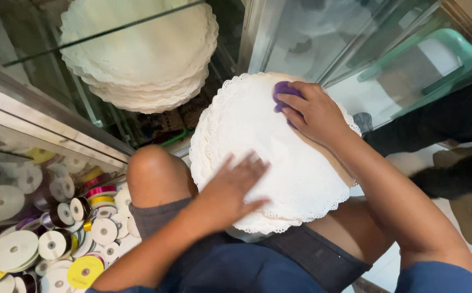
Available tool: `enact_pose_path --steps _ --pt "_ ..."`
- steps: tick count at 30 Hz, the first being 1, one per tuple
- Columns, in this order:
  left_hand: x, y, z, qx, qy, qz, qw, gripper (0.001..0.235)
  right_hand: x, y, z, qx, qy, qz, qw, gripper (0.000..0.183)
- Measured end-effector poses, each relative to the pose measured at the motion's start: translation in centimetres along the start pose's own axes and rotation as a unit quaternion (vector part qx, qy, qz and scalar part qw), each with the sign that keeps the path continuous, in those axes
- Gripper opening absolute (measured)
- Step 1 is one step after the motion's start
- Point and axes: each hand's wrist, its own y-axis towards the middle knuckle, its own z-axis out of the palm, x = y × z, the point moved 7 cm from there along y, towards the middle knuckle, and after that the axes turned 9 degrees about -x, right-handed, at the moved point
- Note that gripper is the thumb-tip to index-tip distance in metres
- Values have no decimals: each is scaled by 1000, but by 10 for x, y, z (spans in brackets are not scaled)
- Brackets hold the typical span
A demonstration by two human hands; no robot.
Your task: The person sits with a stack of white lace plates on their lap and wipes them one by one with a purple cloth. They repeatedly pick up a plate, wipe its surface, and place it into a glass display cabinet to the left.
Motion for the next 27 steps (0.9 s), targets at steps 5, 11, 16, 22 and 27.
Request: enact_pose_path --steps 5,11,16,22,27 --pt "74 10 -38 -43 57 -108 992 52 70 9 -15 64 51 -24 996 38" --pt "98 5 -39 -93 -10 -119 988 50 155 -36 -2 64 140 -177 972 42" --pt "91 7 -36 -86 33 -102 991 62 150 -46 -25 56 165 -183 968 36" --pt "89 9 -34 -66 35 -101 992 72 114 -67 -10 19 98 -59 993 38" --pt "87 11 -35 -50 21 -111 992 65 128 -73 -30 41 125 -96 987 37"
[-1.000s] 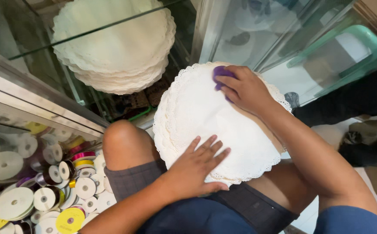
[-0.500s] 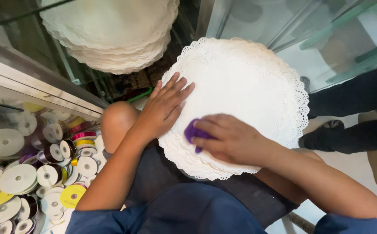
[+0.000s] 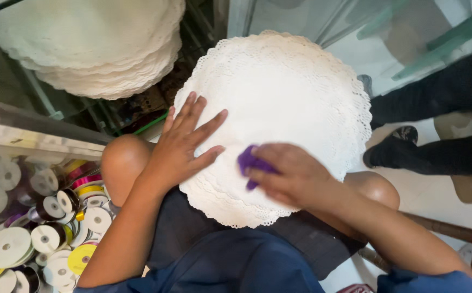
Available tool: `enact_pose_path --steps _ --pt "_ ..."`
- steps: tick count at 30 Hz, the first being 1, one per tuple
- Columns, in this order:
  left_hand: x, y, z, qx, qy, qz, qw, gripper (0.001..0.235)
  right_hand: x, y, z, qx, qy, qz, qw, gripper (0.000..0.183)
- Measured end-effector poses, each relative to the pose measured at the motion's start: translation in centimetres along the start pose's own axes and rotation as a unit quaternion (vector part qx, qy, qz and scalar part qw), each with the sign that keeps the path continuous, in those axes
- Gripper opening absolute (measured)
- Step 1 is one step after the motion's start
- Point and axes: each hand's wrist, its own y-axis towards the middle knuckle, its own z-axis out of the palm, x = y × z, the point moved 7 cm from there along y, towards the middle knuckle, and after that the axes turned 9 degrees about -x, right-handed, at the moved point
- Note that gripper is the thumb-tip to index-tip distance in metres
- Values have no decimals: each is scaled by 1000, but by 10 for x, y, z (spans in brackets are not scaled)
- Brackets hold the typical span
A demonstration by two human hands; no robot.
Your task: The person sits with a stack of white lace plates on their lap and wipes them one by one with a purple cloth. They repeatedly pick up a plate, wipe its surface, and place it into a glass display cabinet to the left.
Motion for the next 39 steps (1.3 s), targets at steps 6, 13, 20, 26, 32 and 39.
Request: enact_pose_path --steps 6,13,20,26,32,39 --pt "1 6 1 9 -4 -19 1000 64 -101 -34 -45 -56 -124 209 968 36" --pt "10 1 5 -24 -14 -12 1000 64 -51 -2 -20 -9 -99 152 983 42" --pt "12 -3 4 -29 -21 -17 999 63 -41 59 2 29 18 18 999 42" --pt "27 -5 8 -106 -74 -6 992 58 -130 65 -9 69 -209 146 965 42" --pt "41 -2 4 -131 -214 -137 958 89 -29 83 -2 107 13 -29 994 37" --pt "68 5 11 -182 -373 -186 890 37 -74 92 -11 131 -61 98 985 39"
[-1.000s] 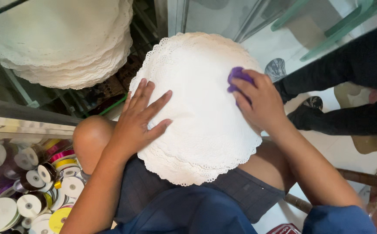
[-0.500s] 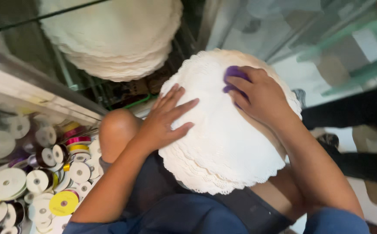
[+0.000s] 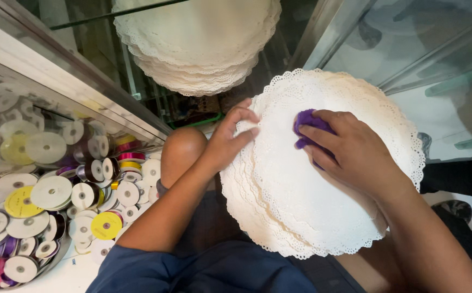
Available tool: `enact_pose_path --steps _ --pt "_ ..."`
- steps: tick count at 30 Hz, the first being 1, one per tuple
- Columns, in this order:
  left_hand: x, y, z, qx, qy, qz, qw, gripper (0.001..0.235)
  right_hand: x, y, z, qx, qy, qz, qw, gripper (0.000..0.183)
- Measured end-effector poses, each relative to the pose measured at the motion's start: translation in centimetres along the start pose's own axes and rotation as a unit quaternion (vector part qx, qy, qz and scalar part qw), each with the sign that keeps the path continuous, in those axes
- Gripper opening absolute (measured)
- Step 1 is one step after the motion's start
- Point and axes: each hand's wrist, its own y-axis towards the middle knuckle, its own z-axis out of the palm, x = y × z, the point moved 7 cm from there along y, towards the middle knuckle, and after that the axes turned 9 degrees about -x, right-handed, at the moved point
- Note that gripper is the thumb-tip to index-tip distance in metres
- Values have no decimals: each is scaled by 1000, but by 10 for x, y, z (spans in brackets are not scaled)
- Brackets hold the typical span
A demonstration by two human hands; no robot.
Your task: The person sits with a stack of white lace plates on their lap and wipes them one by one with a purple cloth. They repeatedly pick up a plate, wipe its surface, and place it into a glass display cabinet to the left.
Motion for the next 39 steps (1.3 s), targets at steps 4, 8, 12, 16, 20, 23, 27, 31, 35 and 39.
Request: enact_pose_path --steps 4,8,12,16,20,23,27,31,35,39 --pt "26 4 -5 15 -51 17 998 14 18 1 -3 2 -17 -22 1000 39" --pt "7 -2 -1 39 -74 28 996 15 40 -3 0 -3 19 -94 995 39" --pt "10 -6 -2 41 -66 30 997 16 28 3 2 -21 -18 -61 998 40" --pt "18 -2 -2 48 -55 39 997 16 40 5 5 -37 -13 -92 995 42" --pt "21 -2 1 57 -40 2 998 9 54 17 6 -11 48 -120 992 42" --pt "22 -1 1 59 -37 -3 998 8 14 28 17 -5 -45 -46 998 45" --pt "16 -3 -1 55 -24 -3 998 5 46 34 11 11 2 -98 995 44" --pt "6 -5 1 64 -2 2 998 7 27 40 20 6 -35 -57 998 45" --pt "20 -6 -1 58 -2 -10 998 9 48 45 13 26 -2 -74 997 41" --pt "16 -5 1 58 3 -3 998 9 25 51 20 15 -10 -37 999 46"
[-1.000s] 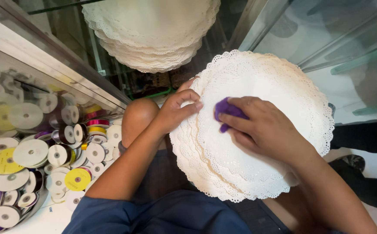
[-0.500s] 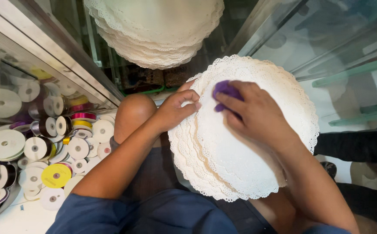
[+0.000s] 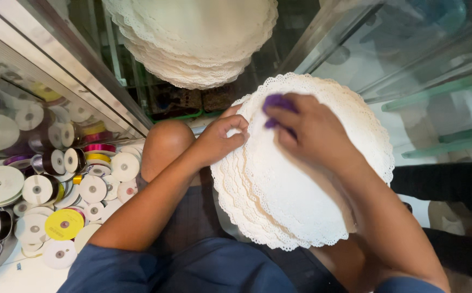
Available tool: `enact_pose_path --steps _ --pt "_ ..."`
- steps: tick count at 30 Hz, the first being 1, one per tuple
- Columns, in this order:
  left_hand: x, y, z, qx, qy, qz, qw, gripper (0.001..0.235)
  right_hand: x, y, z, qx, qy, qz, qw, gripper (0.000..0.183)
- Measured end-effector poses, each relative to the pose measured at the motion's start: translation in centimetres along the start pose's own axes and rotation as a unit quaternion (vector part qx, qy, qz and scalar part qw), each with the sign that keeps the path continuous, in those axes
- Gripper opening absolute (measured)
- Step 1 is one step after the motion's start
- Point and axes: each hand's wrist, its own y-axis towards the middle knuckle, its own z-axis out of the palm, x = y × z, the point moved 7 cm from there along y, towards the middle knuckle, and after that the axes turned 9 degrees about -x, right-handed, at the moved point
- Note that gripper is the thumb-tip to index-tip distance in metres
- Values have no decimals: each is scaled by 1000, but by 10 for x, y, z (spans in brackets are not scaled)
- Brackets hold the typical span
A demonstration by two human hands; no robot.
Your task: The person sits with a stack of white lace plates on their lap and wipes them one by one with a purple cloth. They repeatedly pick up a plate, wipe its surface, and place it into a glass display cabinet to the left.
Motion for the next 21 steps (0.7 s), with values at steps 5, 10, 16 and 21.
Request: enact_pose_path --steps 5,10,16,21 --pt "5 1 -2 -9 -4 7 1000 9 6 2 -1 -43 9 -5 999 46" --pt "-5 -3 -5 -3 9 -1 1000 9 -28 3 3 -14 -16 67 998 43" --pt "20 2 -5 -19 5 -16 1000 13 -4 6 -1 -33 1 44 998 42" --pt "20 3 -1 -24 7 -13 1000 17 -38 3 7 -21 11 90 996 39"
